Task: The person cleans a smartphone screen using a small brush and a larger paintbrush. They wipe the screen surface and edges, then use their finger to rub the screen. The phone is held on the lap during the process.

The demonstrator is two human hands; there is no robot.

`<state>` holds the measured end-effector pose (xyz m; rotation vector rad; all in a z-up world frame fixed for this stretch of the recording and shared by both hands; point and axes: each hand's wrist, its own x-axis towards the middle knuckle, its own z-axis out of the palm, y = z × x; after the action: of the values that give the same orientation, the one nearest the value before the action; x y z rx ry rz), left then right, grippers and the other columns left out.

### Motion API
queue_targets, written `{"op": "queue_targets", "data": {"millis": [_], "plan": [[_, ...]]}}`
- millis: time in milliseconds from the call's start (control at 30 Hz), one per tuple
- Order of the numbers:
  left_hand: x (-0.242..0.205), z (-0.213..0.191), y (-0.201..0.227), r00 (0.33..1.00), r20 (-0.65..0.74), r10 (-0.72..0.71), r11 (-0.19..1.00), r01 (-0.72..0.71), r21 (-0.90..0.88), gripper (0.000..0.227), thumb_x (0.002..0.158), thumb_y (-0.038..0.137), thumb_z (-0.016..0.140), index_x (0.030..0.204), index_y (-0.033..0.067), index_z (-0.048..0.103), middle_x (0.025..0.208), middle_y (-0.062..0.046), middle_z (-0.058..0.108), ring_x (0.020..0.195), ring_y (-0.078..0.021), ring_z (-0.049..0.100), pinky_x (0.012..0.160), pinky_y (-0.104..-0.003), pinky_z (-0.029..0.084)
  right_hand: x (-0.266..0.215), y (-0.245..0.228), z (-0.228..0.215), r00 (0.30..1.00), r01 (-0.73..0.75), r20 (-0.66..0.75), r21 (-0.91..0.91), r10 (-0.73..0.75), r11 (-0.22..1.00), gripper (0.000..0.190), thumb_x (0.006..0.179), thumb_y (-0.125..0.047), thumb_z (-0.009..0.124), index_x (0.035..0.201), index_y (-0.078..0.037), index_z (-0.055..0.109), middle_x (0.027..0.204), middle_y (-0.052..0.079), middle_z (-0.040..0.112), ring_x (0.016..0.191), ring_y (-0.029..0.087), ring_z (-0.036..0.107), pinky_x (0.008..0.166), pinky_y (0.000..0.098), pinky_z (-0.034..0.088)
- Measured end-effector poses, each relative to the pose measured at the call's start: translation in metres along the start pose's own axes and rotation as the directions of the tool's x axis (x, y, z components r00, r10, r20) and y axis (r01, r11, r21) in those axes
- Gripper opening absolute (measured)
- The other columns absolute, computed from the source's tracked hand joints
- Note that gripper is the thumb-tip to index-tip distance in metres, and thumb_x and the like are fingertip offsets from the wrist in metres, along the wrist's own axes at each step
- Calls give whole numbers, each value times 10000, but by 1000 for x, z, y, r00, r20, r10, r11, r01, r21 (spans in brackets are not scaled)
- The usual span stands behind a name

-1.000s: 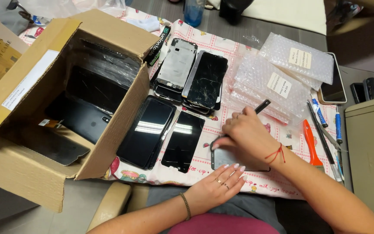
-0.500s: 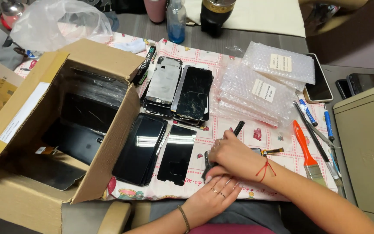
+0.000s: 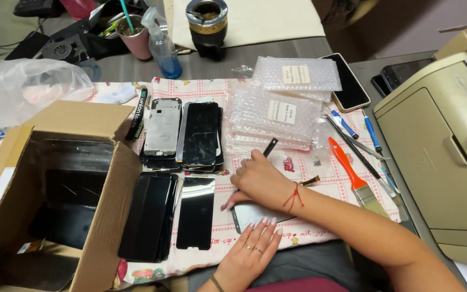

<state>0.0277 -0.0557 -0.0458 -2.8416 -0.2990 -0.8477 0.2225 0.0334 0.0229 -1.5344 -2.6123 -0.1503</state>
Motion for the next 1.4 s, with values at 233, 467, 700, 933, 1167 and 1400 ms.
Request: {"op": "queue_targets", "data": {"millis": [233, 467, 700, 933, 1167, 1400], "plan": [[-1, 9, 1, 999, -44, -10, 1000, 9, -24, 307, 1087, 95, 464, 1341, 100, 638, 1333, -132, 652, 1152, -281, 651, 972, -406, 532, -12, -15, -7, 938, 88, 301, 269, -171, 959, 578, 892, -713, 623, 740, -157, 586, 603, 27, 668, 598, 283, 628, 835, 408, 345], [-4, 17, 2, 999, -31, 30, 997, -28, 79, 360, 1112, 116, 389, 1403, 112, 601, 1424, -124, 610, 1291, -294, 606, 1124, -448, 464, -15, -13, 7, 997, -62, 43, 77, 59, 995, 714, 804, -853, 523, 698, -153, 616, 596, 21, 664, 589, 264, 624, 790, 437, 371], [2, 11, 1, 997, -69, 35, 994, -28, 102, 265, 1074, 155, 472, 1169, 178, 718, 1171, -76, 700, 1094, -248, 662, 1071, -415, 491, -70, -59, -29, 950, -290, -95, 85, 297, 953, 344, 1032, -473, 633, 913, -153, 596, 866, 55, 654, 828, 279, 584, 763, 415, 418], [18, -7, -6, 998, -12, 54, 993, -52, 107, 330, 1124, 146, 402, 1404, 89, 568, 1440, -143, 604, 1296, -308, 617, 1103, -428, 492, -154, 4, -50, 570, -633, -188, 520, 800, 574, 228, 996, -187, 615, 1168, -38, 621, 1046, 122, 680, 915, 308, 666, 824, 432, 510], [18, -5, -5, 999, -15, 52, 996, -51, 76, 317, 1115, 150, 434, 1389, 95, 584, 1424, -144, 617, 1286, -316, 623, 1089, -429, 498, -202, 33, -39, 455, -791, -172, 373, 874, 485, 532, 899, -269, 728, 1376, -66, 606, 1222, 136, 655, 1022, 302, 647, 1023, 426, 422], [19, -10, -7, 998, -10, 58, 995, -57, 78, 343, 1124, 128, 396, 1412, 81, 576, 1451, -160, 590, 1316, -323, 599, 1122, -447, 483, -256, 68, -9, 207, -977, -24, 38, 978, 208, 490, 865, -160, 591, 1351, -118, 642, 1037, 123, 701, 986, 403, 638, 848, 527, 524]]}}
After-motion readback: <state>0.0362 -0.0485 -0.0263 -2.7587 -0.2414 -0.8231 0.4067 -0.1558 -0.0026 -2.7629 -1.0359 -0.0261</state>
